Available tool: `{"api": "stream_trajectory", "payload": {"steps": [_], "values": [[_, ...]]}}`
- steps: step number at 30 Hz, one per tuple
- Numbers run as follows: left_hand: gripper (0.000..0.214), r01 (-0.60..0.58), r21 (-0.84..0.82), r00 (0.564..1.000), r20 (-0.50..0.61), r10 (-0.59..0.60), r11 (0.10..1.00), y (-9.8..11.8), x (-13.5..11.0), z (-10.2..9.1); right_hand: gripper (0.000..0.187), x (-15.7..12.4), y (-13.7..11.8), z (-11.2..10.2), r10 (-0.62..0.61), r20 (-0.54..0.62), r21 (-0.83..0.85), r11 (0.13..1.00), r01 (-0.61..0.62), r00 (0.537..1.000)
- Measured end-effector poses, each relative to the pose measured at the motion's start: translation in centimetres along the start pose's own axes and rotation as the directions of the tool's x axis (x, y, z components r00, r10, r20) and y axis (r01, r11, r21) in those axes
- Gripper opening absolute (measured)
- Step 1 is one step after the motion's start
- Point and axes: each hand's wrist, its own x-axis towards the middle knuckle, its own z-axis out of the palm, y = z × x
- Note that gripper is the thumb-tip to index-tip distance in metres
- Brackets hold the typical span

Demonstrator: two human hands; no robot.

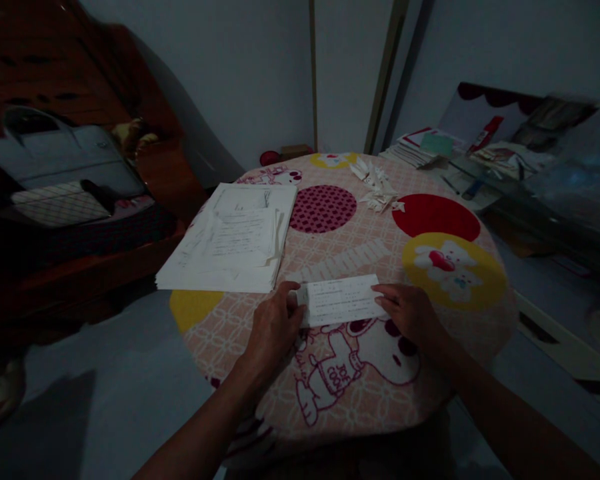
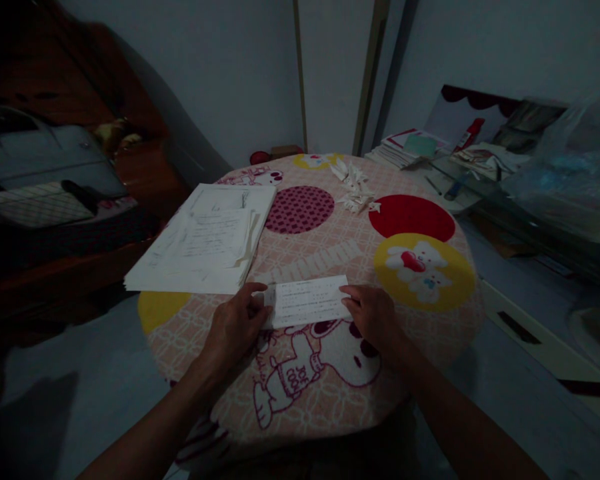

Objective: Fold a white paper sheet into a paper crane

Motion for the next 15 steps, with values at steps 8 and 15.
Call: {"api": "stream_trajectory", "payload": {"steps": [8,15], "values": [[0.032,0.034,-0.009,0.999,-0.013,-0.034,0.999,0.07,0.20,0.05,0.030,0.18,-0.35,-0.13,0.066,-0.010,0.052,0.996,-0.066,0.998],[0.033,0.060,-0.034,0.998,-0.012,-0.060,0.998,0.17,0.17,0.04,0.030,0.14,-0.22,-0.12,0.045,-0.024,0.033,0.998,-0.044,0.999]]}}
